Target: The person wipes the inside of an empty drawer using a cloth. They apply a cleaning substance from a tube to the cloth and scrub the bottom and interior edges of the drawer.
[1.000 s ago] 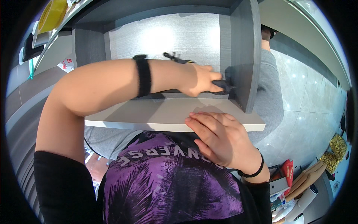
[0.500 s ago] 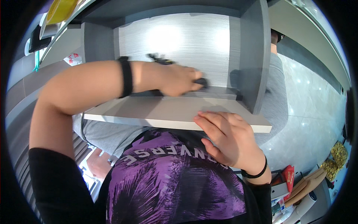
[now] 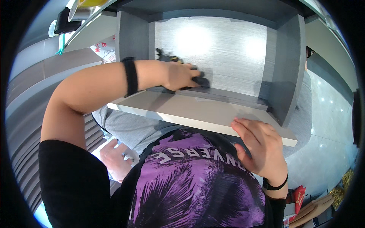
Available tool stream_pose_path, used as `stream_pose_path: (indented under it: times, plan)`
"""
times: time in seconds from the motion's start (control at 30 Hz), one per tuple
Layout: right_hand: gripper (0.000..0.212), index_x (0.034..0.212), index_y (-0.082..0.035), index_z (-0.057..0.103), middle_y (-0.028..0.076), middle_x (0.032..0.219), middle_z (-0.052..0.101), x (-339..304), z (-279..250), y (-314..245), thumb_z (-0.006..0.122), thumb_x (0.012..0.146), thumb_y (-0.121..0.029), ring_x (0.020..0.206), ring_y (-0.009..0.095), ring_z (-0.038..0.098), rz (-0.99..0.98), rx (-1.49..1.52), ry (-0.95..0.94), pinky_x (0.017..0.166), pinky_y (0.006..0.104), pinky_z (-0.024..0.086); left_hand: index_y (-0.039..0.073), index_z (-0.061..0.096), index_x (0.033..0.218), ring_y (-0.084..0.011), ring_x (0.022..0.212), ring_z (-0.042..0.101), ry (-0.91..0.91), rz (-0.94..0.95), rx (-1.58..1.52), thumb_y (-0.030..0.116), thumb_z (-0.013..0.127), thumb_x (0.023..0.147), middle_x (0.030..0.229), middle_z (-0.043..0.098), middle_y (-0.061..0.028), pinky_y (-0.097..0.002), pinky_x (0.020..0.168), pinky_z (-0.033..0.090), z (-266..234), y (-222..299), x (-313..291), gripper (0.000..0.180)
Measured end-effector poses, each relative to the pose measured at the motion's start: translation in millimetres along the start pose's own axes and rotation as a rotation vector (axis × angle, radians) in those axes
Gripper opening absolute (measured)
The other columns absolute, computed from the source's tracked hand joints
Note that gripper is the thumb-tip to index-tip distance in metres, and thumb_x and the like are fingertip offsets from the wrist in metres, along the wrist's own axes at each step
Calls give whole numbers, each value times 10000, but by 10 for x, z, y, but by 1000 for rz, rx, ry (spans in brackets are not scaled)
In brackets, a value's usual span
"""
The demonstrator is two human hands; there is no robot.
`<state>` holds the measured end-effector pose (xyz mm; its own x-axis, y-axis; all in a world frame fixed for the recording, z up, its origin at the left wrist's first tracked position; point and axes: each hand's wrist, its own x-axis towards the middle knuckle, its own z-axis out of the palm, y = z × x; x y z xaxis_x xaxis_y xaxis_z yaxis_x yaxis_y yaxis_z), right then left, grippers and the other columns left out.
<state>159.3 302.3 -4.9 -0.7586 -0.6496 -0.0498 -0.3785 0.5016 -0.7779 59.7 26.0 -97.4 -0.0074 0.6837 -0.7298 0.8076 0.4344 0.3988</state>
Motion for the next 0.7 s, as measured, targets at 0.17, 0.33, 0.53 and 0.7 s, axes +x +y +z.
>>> stream_pose_path:
  times: [0.17,0.33,0.53,0.7]
  plan:
    - [432,1048,-21,588,122,1029,607,7,34,-18,633,621,-72,881,281,592,0,-6,19,758,351,460,181,601,1163,-254,1140,402,-330,-214,122,209,550,816,1304,414,-56,-376,885,389,208,-109,-412,352]
    - [432,1076,-36,585,96,1048,596,15,15,-48,619,647,-66,884,249,584,5,-45,0,749,338,453,231,678,1029,-184,1220,286,-662,-111,517,298,594,808,1297,437,56,-320,907,267,268,-35,-420,246]
    - [417,1066,-38,591,94,1041,598,13,30,-38,619,651,-67,880,244,584,10,-48,14,742,337,451,200,699,964,-205,1166,339,-571,-175,419,254,594,784,1239,475,49,-325,886,293,141,69,-654,215]
    - [407,1058,-36,593,92,1029,601,18,23,-36,623,653,-71,863,242,585,16,-56,6,738,332,450,122,703,912,-220,1128,363,-475,-153,232,175,575,756,1198,493,-2,-336,898,297,206,46,-976,209]
